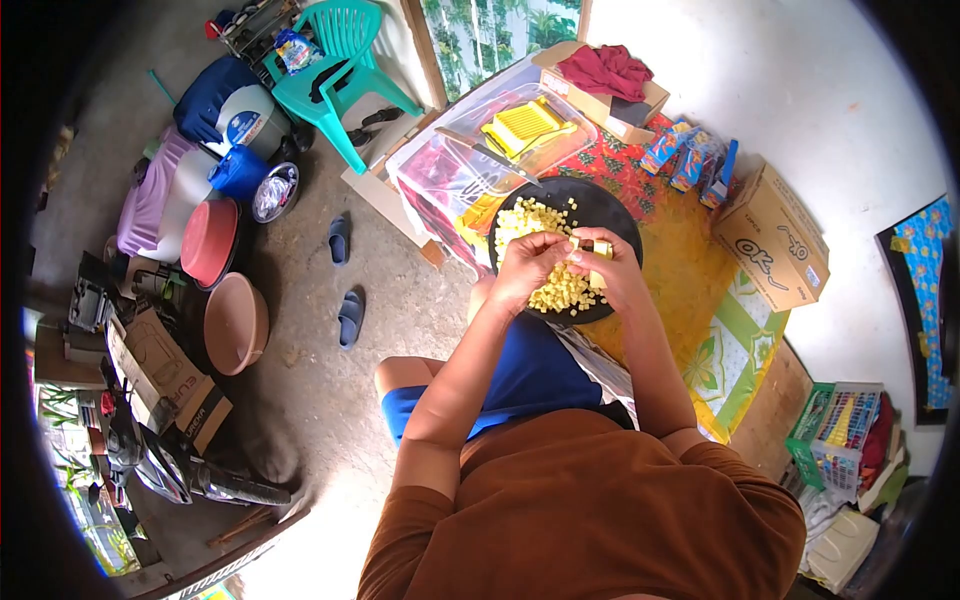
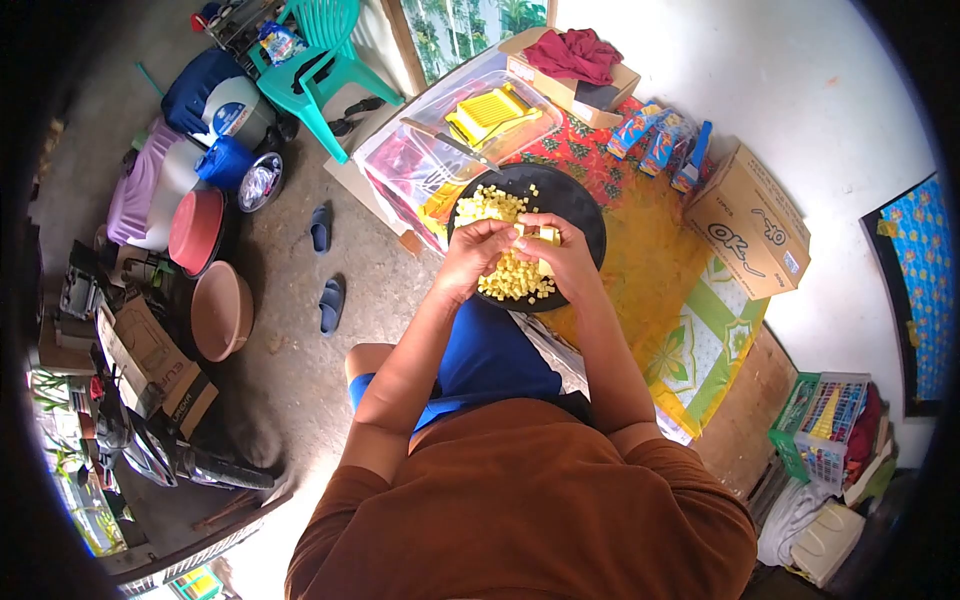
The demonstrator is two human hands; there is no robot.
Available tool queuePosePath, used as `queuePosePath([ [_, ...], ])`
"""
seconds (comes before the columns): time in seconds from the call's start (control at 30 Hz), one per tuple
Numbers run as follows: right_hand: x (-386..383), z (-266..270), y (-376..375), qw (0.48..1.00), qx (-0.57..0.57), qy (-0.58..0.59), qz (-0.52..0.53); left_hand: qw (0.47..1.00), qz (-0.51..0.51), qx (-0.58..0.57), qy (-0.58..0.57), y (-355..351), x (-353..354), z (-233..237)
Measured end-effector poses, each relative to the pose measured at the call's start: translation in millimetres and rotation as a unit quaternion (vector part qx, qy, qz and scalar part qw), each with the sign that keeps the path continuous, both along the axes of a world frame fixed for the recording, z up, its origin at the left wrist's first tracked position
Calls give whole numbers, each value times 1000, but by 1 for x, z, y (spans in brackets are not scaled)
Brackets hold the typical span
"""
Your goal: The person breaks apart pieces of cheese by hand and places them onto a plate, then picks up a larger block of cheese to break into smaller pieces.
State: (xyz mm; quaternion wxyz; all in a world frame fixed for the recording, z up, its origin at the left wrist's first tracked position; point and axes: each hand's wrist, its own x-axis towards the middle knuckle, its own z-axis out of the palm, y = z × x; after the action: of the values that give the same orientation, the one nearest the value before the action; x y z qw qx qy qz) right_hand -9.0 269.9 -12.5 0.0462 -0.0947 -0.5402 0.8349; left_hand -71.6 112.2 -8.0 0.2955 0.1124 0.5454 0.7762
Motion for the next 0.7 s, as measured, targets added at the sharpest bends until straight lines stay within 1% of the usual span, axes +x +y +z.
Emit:
queuePosePath([
  [0.13, 2, 2, 2, 1000, 3, 7, 12, 1000, -9, 11, 19, 0, 2, 1],
  [0.23, 2, 2, 2, 1000, 14, 9, 12, 1000, -16, -6, 6, -1, 1, -2],
  [0.33, 2, 4, 2, 1000, 14, 10, 14, 1000, -10, 3, -3, 0, 2, -3],
  [0.43, 3, 8, 2, 1000, -13, 2, 19, 1000, -12, 4, -15, 0, 1, -7],
  [0.53, 2, 5, 2, 998, -64, 1, 11, 998, -15, 47, -40, 0, 0, -10],
  [0.63, 2, 7, 1, 997, -83, -1, 7, 997, -6, 47, -58, 1, 1, -8],
  [0.7, 0, -1, 5, 994, -109, 2, -2, 992, 4, 78, -96, 1, 0, -8],
])
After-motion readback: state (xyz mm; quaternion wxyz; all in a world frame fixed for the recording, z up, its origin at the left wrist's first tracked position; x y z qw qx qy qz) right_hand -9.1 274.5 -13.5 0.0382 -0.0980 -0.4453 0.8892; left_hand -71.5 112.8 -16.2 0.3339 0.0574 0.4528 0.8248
